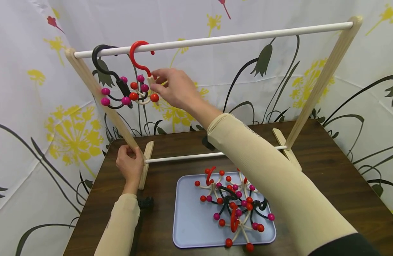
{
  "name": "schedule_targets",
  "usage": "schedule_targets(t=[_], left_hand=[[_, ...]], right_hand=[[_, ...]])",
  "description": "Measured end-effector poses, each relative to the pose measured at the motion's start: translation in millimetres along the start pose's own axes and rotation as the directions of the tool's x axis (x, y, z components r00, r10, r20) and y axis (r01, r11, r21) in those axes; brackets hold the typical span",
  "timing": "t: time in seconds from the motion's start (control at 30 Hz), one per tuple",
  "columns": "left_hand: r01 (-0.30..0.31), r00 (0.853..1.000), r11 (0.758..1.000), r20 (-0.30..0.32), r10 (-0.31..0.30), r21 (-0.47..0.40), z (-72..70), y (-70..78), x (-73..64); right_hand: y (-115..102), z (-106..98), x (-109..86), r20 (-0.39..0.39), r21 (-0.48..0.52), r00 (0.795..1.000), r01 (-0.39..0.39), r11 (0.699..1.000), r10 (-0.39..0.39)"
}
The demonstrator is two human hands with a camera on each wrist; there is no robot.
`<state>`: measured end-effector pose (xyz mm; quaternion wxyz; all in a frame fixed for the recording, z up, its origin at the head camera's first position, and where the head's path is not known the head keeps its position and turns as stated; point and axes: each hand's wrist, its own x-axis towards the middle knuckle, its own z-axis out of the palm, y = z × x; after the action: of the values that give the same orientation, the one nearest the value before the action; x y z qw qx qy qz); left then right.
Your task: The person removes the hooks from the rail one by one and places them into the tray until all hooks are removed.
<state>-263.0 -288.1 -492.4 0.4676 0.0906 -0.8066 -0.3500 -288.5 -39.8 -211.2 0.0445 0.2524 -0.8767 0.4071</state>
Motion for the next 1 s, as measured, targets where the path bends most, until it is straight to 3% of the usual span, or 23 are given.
schedule_targets(t=[0.17,0.37,0.67,1.0], left_hand=[[-0.004,1.000,1.000,0.012,0.004,0.008,0.2,-2.6,-0.9],[-0.008,1.000,1.000,0.009,0.008,0.022,0.5,-4.9,0.0],[-0.010,1.000,1.000,0.008,0.010,0.007,0.0,-6.6,2.1],[-0.012,1.000,1.000,0.012,0.012,0.013,-2.2,-5.3,0.2]], right_hand=[[0.4,2.1,-0.7,-0.077,-0.004,0.997,-0.026,1.000,0.026],[-1.3,5.3,-0.8,-0.061,0.018,0.996,-0.061,0.998,0.062],[-1.5,6.7,-1.8,-0.111,-0.041,0.993,-0.045,0.998,0.040],[6.6,-0.4,-3.4,-0.165,-0.031,0.986,-0.021,0.999,0.015]])
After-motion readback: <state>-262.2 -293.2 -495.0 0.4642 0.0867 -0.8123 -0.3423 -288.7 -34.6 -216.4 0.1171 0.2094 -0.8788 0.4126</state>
